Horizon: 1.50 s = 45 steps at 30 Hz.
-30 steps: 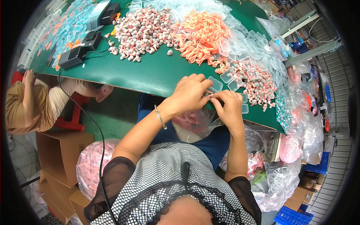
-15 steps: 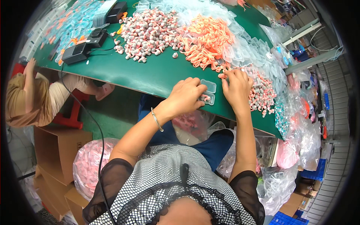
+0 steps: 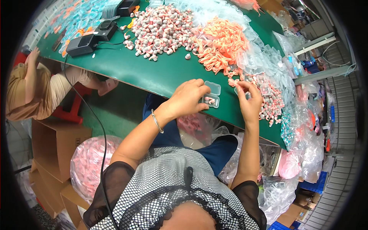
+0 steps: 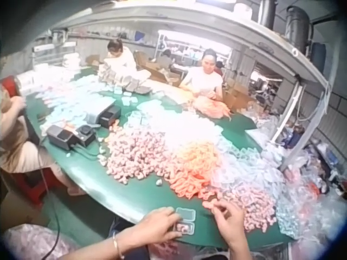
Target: Placing small pink objects into small plastic containers on a workbench.
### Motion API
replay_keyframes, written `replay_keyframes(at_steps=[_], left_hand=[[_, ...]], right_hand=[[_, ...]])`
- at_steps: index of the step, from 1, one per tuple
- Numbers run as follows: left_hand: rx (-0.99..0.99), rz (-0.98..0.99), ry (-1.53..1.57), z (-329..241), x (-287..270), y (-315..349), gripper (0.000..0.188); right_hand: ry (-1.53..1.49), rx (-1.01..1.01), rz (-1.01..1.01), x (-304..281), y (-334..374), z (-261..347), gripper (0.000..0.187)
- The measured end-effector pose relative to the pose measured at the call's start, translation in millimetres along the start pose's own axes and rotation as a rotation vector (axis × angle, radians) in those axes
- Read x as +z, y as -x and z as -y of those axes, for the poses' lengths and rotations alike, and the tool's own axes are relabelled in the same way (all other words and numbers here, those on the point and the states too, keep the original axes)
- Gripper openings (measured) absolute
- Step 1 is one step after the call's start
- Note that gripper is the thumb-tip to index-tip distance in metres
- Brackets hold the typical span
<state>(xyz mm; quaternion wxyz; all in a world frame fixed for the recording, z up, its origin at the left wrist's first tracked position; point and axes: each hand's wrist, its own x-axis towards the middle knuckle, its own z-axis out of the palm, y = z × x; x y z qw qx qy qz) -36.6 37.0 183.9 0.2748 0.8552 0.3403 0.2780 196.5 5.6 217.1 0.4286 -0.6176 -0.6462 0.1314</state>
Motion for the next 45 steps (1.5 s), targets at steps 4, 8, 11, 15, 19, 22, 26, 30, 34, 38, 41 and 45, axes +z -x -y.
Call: replay_keyframes(at_steps=[4, 8, 11, 15, 19, 22, 26, 30, 34, 38, 41, 45], left_hand=[[0.006, -0.004, 0.025, 0.4, 0.2, -2.3, 0.048], [0.004, -0.008, 0.031, 1.3, 1.3, -2.9, 0.049], [-0.001, -0.001, 0.041, 1.9, 1.4, -3.1, 0.049], [0.01, -0.023, 0.024, 1.4, 2.9, -1.4, 0.048], [0.011, -0.021, 0.005, 0.4, 2.1, -1.0, 0.048], [0.034, -0.04, 0.001, 2.4, 4.1, 0.3, 0.048], [0.023, -0.036, -0.003, -0.4, 5.0, -1.2, 0.05], [0.015, -0.121, 0.108, -4.5, 5.6, 1.1, 0.05], [0.12, -0.075, -0.019, -3.4, 3.5, 5.2, 0.041], [0.113, -0.102, -0.083, -6.7, 11.7, 1.8, 0.025], [0.172, -0.103, -0.069, -3.0, 12.5, 1.0, 0.019], [0.196, -0.104, -0.031, 3.3, 12.4, -0.5, 0.018]], right_hand=[[-0.229, 0.012, 0.101, 13.9, 26.9, 9.9, 0.016], [-0.093, -0.075, 0.148, 26.9, 31.9, 2.9, 0.012], [0.134, -0.266, 0.144, 29.3, 34.0, 5.9, 0.01], [0.339, -0.422, 0.139, 26.2, 31.7, 16.9, 0.01], [0.259, -0.363, 0.208, 18.6, 19.5, 11.7, 0.016], [0.447, -0.358, 0.158, 26.8, 6.0, 7.4, 0.024], [0.337, -0.292, 0.232, 32.9, 1.0, -4.9, 0.023], [0.017, -0.187, 0.209, 25.5, 9.5, -3.0, 0.021], [-0.02, -0.318, 0.331, 15.8, 31.4, 11.3, 0.035], [0.086, -0.361, 0.192, 29.9, 42.6, -1.4, 0.039], [0.017, -0.336, 0.186, 31.4, 43.6, 0.3, 0.033], [-0.057, -0.258, 0.184, 36.1, 44.1, 6.2, 0.028]])
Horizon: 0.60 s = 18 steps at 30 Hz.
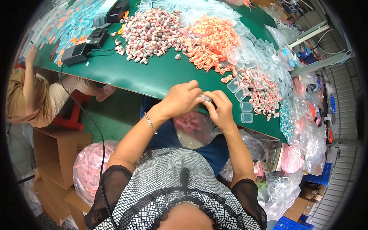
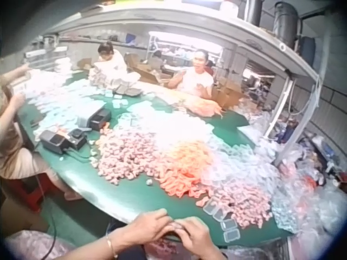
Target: Placing small pink objects into small plastic containers on a workbench.
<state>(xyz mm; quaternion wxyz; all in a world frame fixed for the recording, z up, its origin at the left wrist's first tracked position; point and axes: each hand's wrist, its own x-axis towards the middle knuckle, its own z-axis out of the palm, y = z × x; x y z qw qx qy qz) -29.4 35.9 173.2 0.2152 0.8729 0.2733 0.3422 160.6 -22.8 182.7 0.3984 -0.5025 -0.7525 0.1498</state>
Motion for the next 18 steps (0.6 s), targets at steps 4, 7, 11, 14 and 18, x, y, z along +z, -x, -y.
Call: replay_keyframes(at_steps=[4, 7, 11, 14, 18], left_hand=[[0.042, -0.029, -0.122, -0.2, -14.6, 2.9, 0.02], [0.06, -0.071, -0.227, 6.6, -29.5, 12.2, 0.019], [0.009, -0.05, -0.249, 4.6, -46.3, 16.1, 0.024], [-0.062, -0.108, -0.194, 14.2, -41.4, 11.9, 0.021], [-0.313, -0.263, -0.251, 40.8, -38.4, -13.7, 0.02]], right_hand=[[0.081, -0.131, 0.101, -19.0, -14.9, 2.7, 0.032], [0.488, 0.042, -0.117, -46.6, -10.0, -23.6, 0.041], [0.763, 0.19, -0.087, -60.6, -2.8, -43.8, 0.048], [0.656, 0.198, -0.111, -60.4, -7.3, -43.7, 0.048], [0.444, 0.212, -0.169, -59.2, -9.1, -41.1, 0.035]])
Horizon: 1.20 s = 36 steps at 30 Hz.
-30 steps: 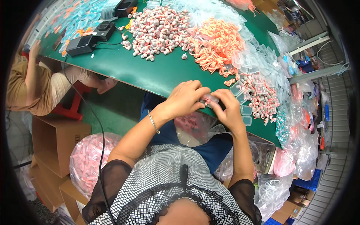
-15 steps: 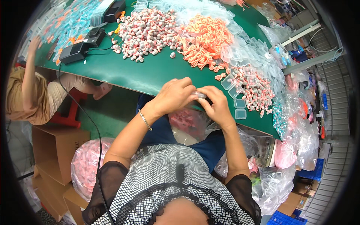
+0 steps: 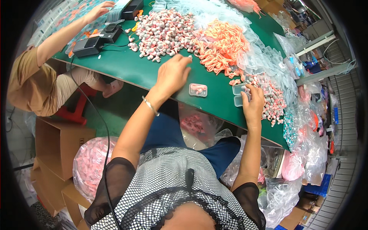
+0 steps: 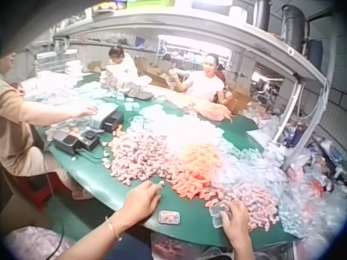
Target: Placing small pink objects into small plastic containers on a workbench.
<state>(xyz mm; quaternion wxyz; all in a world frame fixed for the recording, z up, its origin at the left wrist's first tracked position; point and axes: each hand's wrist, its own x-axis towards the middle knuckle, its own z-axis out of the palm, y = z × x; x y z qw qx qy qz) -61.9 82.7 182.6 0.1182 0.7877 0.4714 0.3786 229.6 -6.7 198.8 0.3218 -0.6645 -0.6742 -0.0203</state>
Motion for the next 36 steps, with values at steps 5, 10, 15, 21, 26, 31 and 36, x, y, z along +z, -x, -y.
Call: replay_keyframes(at_steps=[5, 10, 15, 21, 26, 31, 36], left_hand=[[-0.09, -0.048, -0.07, 13.1, 17.0, -25.8, 0.019], [-0.09, 0.086, -0.097, 14.3, 19.4, -21.9, 0.013], [-0.016, 0.108, -0.007, 5.9, 4.8, -9.3, 0.011], [-0.034, 0.074, 0.005, 6.4, 9.2, -6.0, 0.014], [-0.094, 0.045, -0.064, -1.7, 11.1, -7.2, 0.014], [-0.13, 0.045, -0.012, -9.0, 13.8, -10.2, 0.013], [0.048, 0.155, 0.354, -53.6, 13.2, 2.5, 0.009]], right_hand=[[-0.104, 0.056, 0.102, 1.6, 10.3, 18.3, 0.024], [-0.08, -0.105, 0.056, 6.6, 27.2, 33.1, 0.022], [-0.106, -0.193, 0.158, 3.0, 34.8, 48.0, 0.021], [0.095, -0.124, -0.026, 1.7, 4.8, 6.7, 0.015], [0.442, -0.133, -0.051, 17.0, -10.6, -17.7, 0.012], [0.408, -0.199, -0.088, 25.9, -12.1, -25.5, 0.011], [0.01, -0.072, -0.062, 4.9, -1.0, -8.0, 0.013]])
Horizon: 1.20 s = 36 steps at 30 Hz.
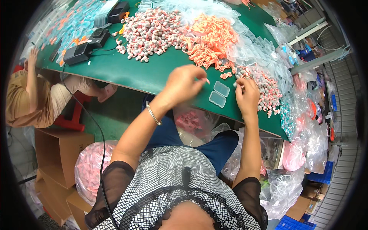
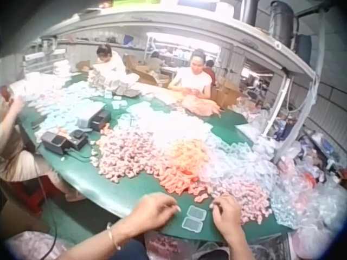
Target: Placing small pink objects into small plastic containers on a workbench.
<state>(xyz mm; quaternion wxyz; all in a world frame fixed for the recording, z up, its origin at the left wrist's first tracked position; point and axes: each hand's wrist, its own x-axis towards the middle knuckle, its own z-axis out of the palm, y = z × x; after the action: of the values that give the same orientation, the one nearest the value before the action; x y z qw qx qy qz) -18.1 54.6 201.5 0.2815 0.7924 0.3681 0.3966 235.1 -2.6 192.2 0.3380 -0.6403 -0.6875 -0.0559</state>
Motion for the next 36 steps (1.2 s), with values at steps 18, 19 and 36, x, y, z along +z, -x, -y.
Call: replay_keyframes(at_steps=[18, 19, 36], left_hand=[[0.206, 0.199, -0.313, -21.6, 35.7, 15.7, 0.023], [0.209, 0.203, -0.31, -21.8, 34.8, 16.8, 0.027], [0.229, 0.284, -0.325, -15.7, 29.7, 13.8, 0.036]], right_hand=[[-0.381, 0.079, 0.312, -10.5, 16.3, 55.2, 0.027], [-0.411, 0.136, 0.291, -11.6, 11.9, 49.9, 0.028], [0.027, -0.297, 0.056, 8.1, -8.6, 8.0, 0.01]])
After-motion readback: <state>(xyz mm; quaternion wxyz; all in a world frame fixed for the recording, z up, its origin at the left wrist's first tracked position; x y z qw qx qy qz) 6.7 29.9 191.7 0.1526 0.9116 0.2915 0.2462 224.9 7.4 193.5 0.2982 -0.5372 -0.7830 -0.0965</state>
